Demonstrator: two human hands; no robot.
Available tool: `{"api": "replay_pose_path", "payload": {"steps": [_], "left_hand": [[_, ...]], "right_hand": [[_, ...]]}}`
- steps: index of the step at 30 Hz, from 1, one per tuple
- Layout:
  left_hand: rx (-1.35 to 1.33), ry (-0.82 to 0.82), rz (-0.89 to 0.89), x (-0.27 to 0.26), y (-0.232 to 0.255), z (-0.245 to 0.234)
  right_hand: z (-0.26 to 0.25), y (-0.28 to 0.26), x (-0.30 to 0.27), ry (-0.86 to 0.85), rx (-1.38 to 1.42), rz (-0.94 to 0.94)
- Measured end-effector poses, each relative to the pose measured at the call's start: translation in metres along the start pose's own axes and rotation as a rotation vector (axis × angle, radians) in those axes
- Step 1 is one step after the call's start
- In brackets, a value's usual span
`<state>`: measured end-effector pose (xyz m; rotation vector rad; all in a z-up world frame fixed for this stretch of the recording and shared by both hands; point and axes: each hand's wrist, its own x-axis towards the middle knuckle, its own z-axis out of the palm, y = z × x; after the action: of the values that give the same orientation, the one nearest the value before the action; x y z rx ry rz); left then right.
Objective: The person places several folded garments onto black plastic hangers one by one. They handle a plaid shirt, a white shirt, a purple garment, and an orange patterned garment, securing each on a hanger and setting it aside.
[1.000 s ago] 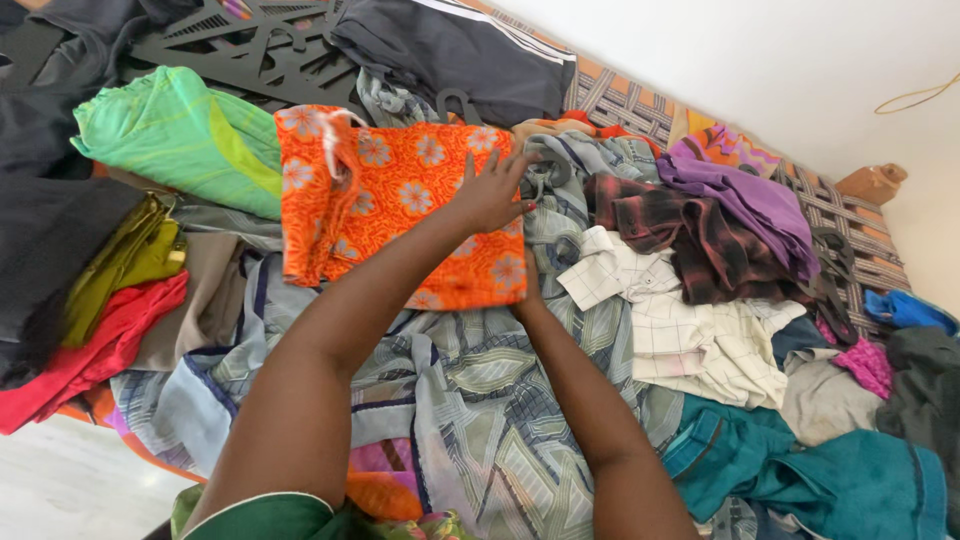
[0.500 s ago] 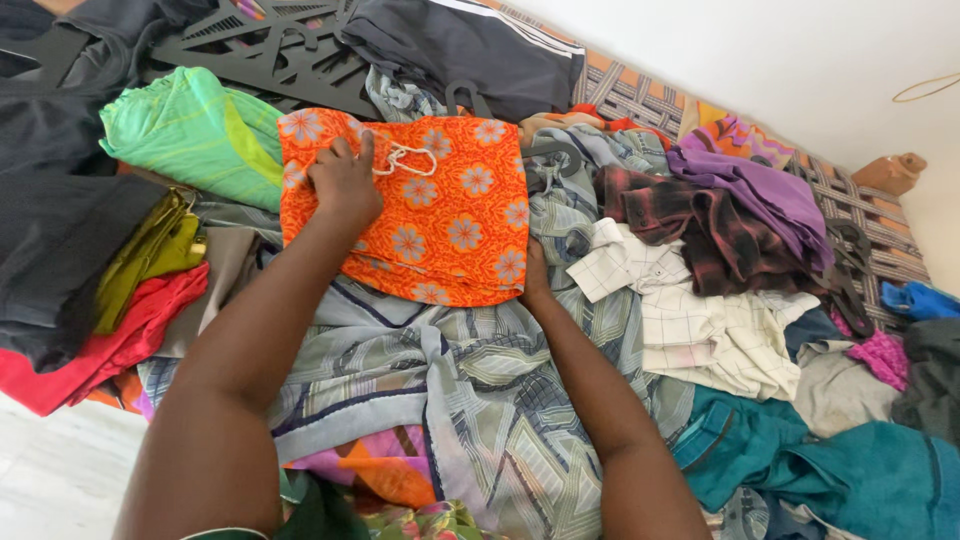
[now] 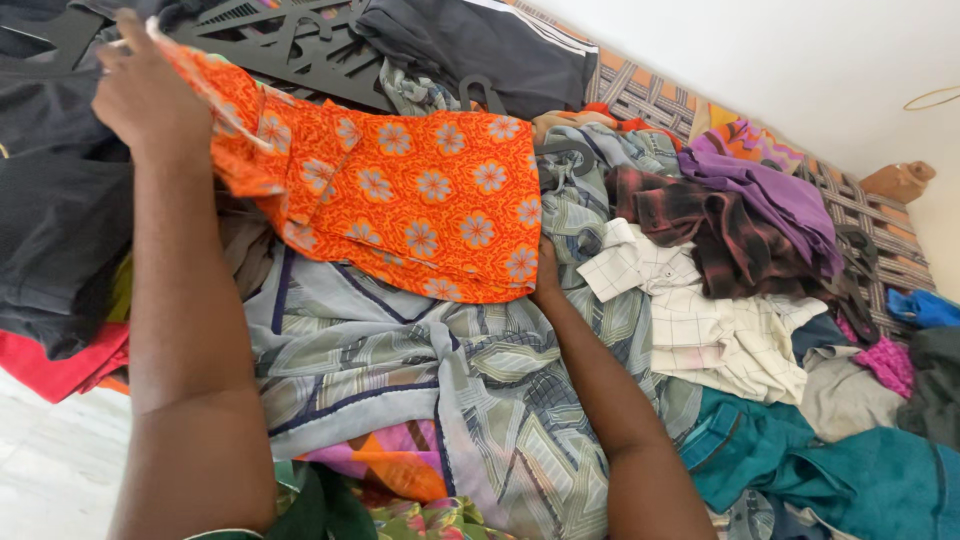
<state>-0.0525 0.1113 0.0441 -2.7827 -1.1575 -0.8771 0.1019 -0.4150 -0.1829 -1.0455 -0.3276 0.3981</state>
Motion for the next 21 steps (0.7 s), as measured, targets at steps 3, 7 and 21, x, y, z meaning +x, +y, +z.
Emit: {"api": "replay_pose_path", "payload": {"steps": [3,7,21], "left_hand": [[0.212,0.338,0.031,-0.002,-0.007,0.006],[0.073,0.045,0.16,-0.018,0.039,-0.004],[0.329,-0.632,0.171,-0.072,0.117,0.009]], "right_hand": [[-0.003,0.003,0.002,-0.014,0.042,-0.002],[-0.006,0.006,0.0,0.013,-0.047,-0.005],[0.002,-0.003,-0.003,-0.018,-0.089,-0.021]]}}
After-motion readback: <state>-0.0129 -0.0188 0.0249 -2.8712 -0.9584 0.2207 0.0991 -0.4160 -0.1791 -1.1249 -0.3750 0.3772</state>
